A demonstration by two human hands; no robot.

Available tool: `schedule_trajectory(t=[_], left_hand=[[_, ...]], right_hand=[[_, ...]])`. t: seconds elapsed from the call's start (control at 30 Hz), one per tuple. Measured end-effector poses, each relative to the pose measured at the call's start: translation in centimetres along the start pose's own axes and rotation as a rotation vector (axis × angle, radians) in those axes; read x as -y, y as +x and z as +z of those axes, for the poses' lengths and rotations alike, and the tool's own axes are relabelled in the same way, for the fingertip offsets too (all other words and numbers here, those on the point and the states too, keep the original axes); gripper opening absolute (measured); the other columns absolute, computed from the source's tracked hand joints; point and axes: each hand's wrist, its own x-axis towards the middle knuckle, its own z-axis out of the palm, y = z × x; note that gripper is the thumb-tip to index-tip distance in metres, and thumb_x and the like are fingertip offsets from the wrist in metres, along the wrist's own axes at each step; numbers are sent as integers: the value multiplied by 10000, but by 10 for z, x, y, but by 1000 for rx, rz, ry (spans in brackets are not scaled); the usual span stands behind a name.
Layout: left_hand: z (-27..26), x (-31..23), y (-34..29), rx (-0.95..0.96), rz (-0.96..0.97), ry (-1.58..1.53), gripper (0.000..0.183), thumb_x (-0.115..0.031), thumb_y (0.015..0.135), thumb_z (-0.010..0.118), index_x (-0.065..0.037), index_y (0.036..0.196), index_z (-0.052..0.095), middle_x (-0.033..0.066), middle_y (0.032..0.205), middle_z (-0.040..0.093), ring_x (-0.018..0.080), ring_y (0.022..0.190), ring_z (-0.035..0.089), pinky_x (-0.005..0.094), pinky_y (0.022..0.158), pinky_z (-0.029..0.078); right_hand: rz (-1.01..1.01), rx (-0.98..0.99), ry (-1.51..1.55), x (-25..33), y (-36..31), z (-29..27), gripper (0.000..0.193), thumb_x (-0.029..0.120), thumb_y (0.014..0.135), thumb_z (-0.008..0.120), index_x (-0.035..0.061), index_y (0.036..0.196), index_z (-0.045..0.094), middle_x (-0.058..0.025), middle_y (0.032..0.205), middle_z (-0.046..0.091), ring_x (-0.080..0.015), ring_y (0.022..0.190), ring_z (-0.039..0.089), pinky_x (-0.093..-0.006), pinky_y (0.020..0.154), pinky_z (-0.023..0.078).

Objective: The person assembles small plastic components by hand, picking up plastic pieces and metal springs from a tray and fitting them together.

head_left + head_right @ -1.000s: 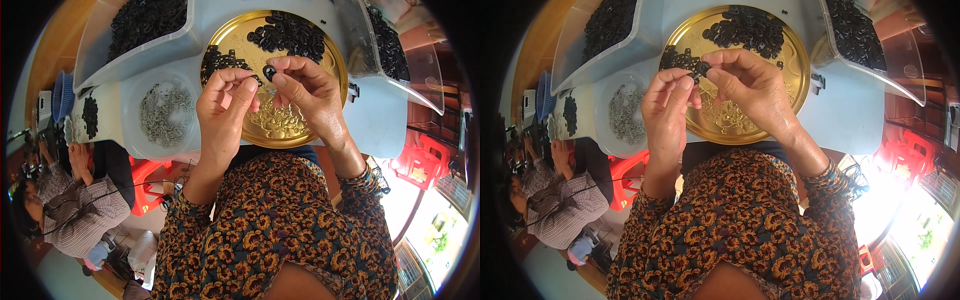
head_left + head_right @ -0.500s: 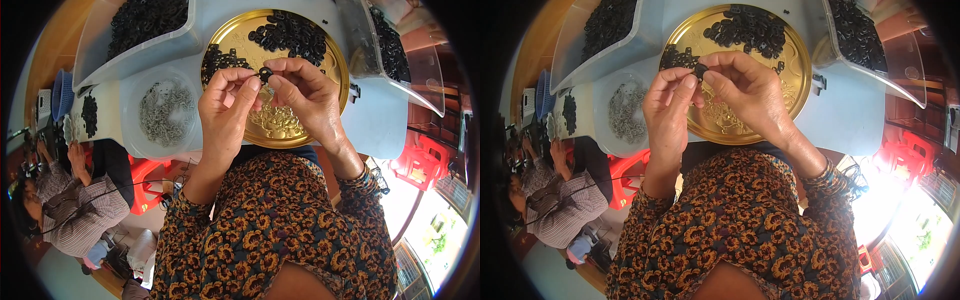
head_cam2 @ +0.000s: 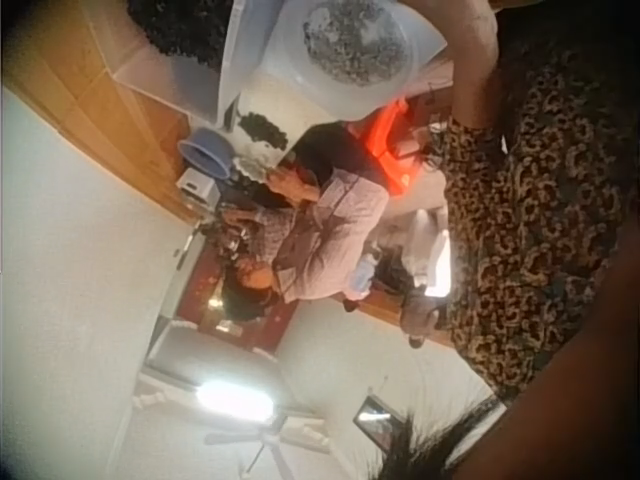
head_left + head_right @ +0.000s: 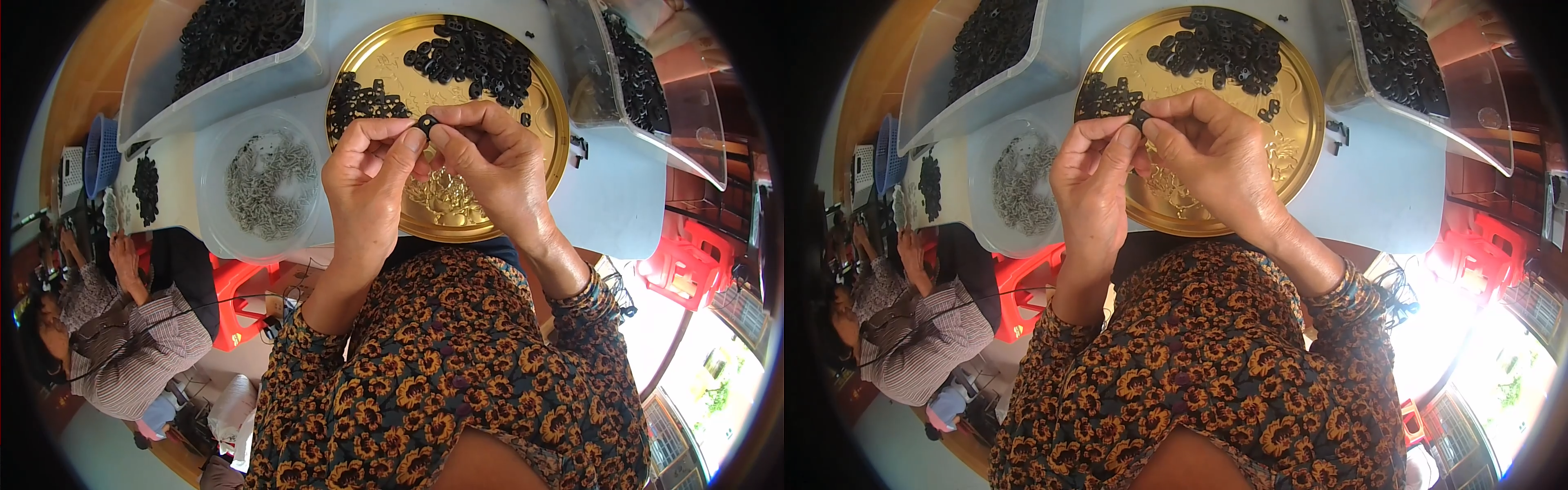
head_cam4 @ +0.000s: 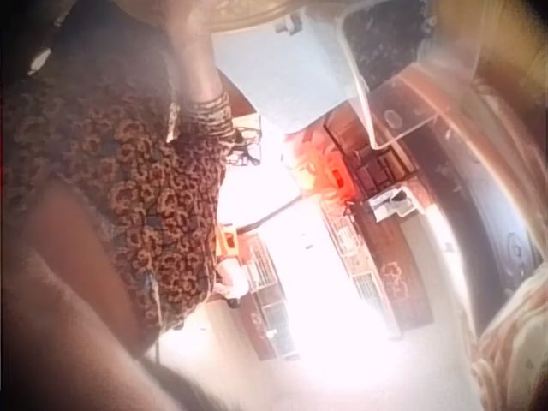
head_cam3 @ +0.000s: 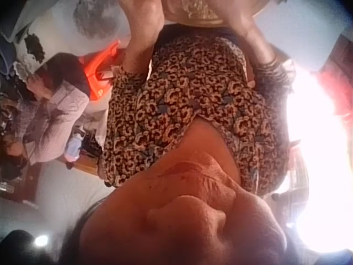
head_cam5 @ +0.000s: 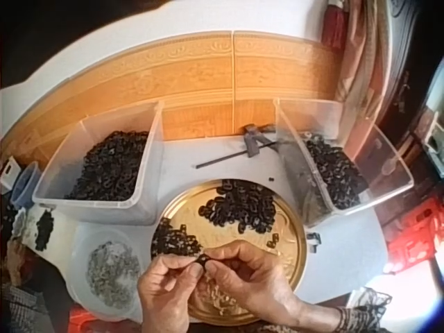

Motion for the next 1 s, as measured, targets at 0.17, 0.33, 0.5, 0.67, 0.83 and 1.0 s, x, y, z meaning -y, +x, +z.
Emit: schedule_trajectory(t=[0.17, 0.33, 0.5, 0.67, 0.83, 1.0], left_hand=[[-5, -5, 1, 60, -61, 12, 118, -57, 918, 623, 6, 1017, 607, 54, 890, 639, 102, 752, 603, 236, 679, 499], [-11, 3, 0, 122, 39, 64, 257, -228, 978, 551, -20, 1120, 602, 63, 1128, 597, 118, 1011, 555, 275, 852, 459], [-12, 6, 5, 347, 180, 76, 290, -239, 983, 526, -27, 1172, 581, 108, 1250, 530, 144, 1045, 551, 277, 857, 458], [-10, 8, 1, 425, 115, -82, 306, -243, 984, 518, -6, 1172, 568, 141, 1248, 527, 159, 950, 600, 235, 705, 490], [-7, 13, -7, 327, 153, -90, 281, -229, 984, 516, 13, 1119, 562, 165, 1205, 537, 134, 889, 608, 186, 610, 458], [-7, 15, -7, 313, 212, -62, 260, -216, 985, 513, 11, 1103, 562, 154, 1192, 542, 90, 861, 571, 172, 602, 425]], right_hand=[[83, 57, 219, -3, 3, -11, 192, 62, 920, 615, -42, 1079, 585, -84, 954, 651, -109, 789, 636, -241, 722, 547], [109, 158, 290, 0, 3, -14, 296, 63, 919, 611, -27, 1188, 527, -78, 954, 638, -110, 734, 622, -245, 693, 523], [124, 225, 318, 6, 0, -12, 525, 66, 916, 610, -9, 1374, 365, -86, 960, 629, -122, 727, 625, -235, 685, 506], [180, 242, 393, 6, -6, -8, 668, 66, 908, 621, 42, 1464, 252, -92, 929, 602, -110, 667, 527, -266, 653, 503], [203, 232, 459, 0, -10, -5, 681, 71, 897, 641, 21, 1454, 251, -71, 900, 634, -89, 718, 554, -206, 633, 427], [222, 238, 508, 1, -11, -3, 692, 53, 890, 644, 16, 1455, 246, -67, 901, 627, -80, 710, 524, -205, 635, 422]])
